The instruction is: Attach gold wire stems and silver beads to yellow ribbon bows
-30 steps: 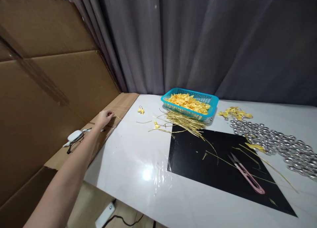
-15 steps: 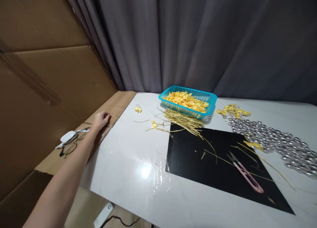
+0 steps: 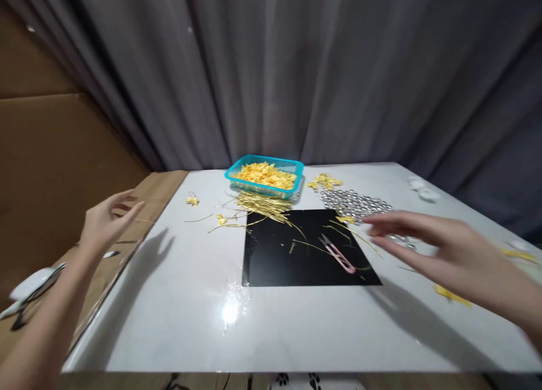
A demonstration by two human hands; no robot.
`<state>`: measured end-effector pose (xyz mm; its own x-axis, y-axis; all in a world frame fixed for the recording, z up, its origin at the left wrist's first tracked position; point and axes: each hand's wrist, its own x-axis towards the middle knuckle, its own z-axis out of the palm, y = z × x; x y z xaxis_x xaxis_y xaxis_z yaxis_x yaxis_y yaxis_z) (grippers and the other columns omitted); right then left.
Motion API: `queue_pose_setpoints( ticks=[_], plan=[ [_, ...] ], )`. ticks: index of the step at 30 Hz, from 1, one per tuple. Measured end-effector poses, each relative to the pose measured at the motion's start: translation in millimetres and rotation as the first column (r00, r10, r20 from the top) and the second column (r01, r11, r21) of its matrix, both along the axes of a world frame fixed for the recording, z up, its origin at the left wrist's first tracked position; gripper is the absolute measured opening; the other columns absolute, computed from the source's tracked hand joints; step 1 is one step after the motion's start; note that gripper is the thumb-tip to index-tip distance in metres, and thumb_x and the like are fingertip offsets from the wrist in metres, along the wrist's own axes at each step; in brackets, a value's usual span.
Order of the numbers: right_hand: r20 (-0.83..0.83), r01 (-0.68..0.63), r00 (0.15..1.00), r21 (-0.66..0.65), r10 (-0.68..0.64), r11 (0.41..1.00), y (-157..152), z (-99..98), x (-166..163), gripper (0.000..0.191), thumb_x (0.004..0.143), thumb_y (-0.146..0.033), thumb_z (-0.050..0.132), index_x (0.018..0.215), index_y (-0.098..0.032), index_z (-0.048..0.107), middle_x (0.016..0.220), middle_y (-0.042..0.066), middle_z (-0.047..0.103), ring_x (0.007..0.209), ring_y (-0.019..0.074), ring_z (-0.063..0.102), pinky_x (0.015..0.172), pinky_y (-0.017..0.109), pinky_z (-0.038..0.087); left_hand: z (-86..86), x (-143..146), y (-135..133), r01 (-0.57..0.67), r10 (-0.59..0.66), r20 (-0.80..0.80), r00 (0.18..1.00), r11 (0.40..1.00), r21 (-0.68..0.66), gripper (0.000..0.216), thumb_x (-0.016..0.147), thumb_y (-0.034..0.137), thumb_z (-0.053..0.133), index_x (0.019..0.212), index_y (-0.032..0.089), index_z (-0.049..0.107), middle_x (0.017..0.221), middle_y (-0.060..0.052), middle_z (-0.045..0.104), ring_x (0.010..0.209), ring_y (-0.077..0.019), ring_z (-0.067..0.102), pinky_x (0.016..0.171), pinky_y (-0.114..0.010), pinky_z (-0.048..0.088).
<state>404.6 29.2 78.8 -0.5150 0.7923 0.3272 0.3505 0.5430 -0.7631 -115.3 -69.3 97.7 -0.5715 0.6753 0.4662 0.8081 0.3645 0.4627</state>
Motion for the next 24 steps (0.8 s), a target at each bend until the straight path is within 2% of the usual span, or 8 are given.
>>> queue_pose_setpoints(
  ticks=[2,5,8,12,14,17,20,24],
  plan=[
    [-0.050,-0.066,0.997,-0.160,0.058,0.985,-1,7.7,-37,0.023,0.077,-0.030,0.065,0.098,-0.020,0.064,0.088,0.008,0.066,0.079,0.0189,0.063,0.072,0.033,0.052,1.0,71,16,0.258,-0.279,0.163,0.946,0.956,0.139,0.052,0.070,0.053,0.058,0.108,0.017,0.061,0.104,-0.006,0.067,0.092,-0.0226,0.060,0.080,-0.032,0.047],
    [-0.197,-0.287,0.954,-0.359,0.228,0.888,8,5.6,-77,0.032,0.072,-0.027,0.069,0.100,-0.014,0.060,0.081,0.005,0.064,0.076,0.0152,0.062,0.076,0.032,0.052,-19.0,184,39,0.610,-0.618,0.569,0.543,0.756,0.239,0.053,0.070,0.050,0.062,0.112,0.019,0.058,0.120,-0.008,0.062,0.114,-0.0247,0.052,0.095,-0.034,0.041],
    [-0.282,-0.378,0.916,-0.366,0.286,0.850,16,-3.2,-86,0.031,0.070,-0.023,0.069,0.098,-0.014,0.059,0.080,0.003,0.062,0.075,0.0123,0.060,0.078,0.029,0.050,-48.9,261,54,0.721,-0.572,0.818,0.067,0.594,0.356,0.047,0.078,0.049,0.058,0.117,0.023,0.054,0.131,-0.008,0.055,0.122,-0.0223,0.048,0.100,-0.034,0.036],
    [-0.230,-0.317,0.941,-0.329,0.250,0.890,20,-4.4,-65,0.027,0.069,-0.020,0.069,0.094,-0.013,0.060,0.079,0.003,0.062,0.072,0.0112,0.058,0.074,0.027,0.049,-64.0,290,59,0.765,-0.361,0.914,-0.182,0.532,0.363,0.052,0.077,0.057,0.056,0.106,0.015,0.056,0.101,-0.012,0.065,0.095,-0.0203,0.061,0.087,-0.031,0.042],
    [-0.187,-0.310,0.947,-0.334,0.260,0.890,21,-1.4,-51,0.027,0.069,-0.019,0.069,0.094,-0.012,0.061,0.079,0.003,0.062,0.073,0.0108,0.058,0.074,0.026,0.048,-61.7,290,55,0.803,-0.307,0.930,-0.203,0.492,0.337,0.052,0.076,0.055,0.058,0.108,0.015,0.054,0.085,-0.006,0.063,0.072,-0.0140,0.060,0.073,-0.028,0.044],
    [-0.123,-0.350,0.936,-0.399,0.328,0.848,23,-0.5,-33,0.030,0.069,-0.021,0.071,0.096,-0.011,0.062,0.078,0.003,0.063,0.074,0.0109,0.059,0.073,0.027,0.047,-57.7,288,46,0.853,-0.359,0.929,-0.094,0.451,0.260,0.043,0.076,0.051,0.061,0.099,0.015,0.057,0.058,0.007,0.037,0.045,-0.0047,0.032,0.046,-0.020,0.027],
    [-0.092,-0.422,0.895,-0.493,0.436,0.761,26,-7.0,-19,0.037,0.069,-0.024,0.072,0.102,-0.011,0.060,0.081,0.005,0.065,0.075,0.0122,0.061,0.075,0.029,0.048,-56.9,285,42,0.878,-0.415,0.909,0.035,0.448,0.171,0.037,0.073,0.050,0.063,0.078,0.014,0.055,0.053,0.010,0.019,0.042,-0.0041,0.015,0.042,-0.021,0.008],
    [-0.034,-0.462,0.841,-0.564,0.540,0.684,28,-16.0,-7,0.038,0.072,-0.025,0.070,0.105,-0.011,0.058,0.082,0.006,0.067,0.074,0.0139,0.063,0.075,0.031,0.048,-54.2,278,42,0.869,-0.465,0.881,0.089,0.469,0.159,0.036,0.073,0.051,0.062,0.074,0.015,0.054,0.051,0.009,0.018,0.044,-0.0053,0.012,0.044,-0.023,0.005]
  ],
)
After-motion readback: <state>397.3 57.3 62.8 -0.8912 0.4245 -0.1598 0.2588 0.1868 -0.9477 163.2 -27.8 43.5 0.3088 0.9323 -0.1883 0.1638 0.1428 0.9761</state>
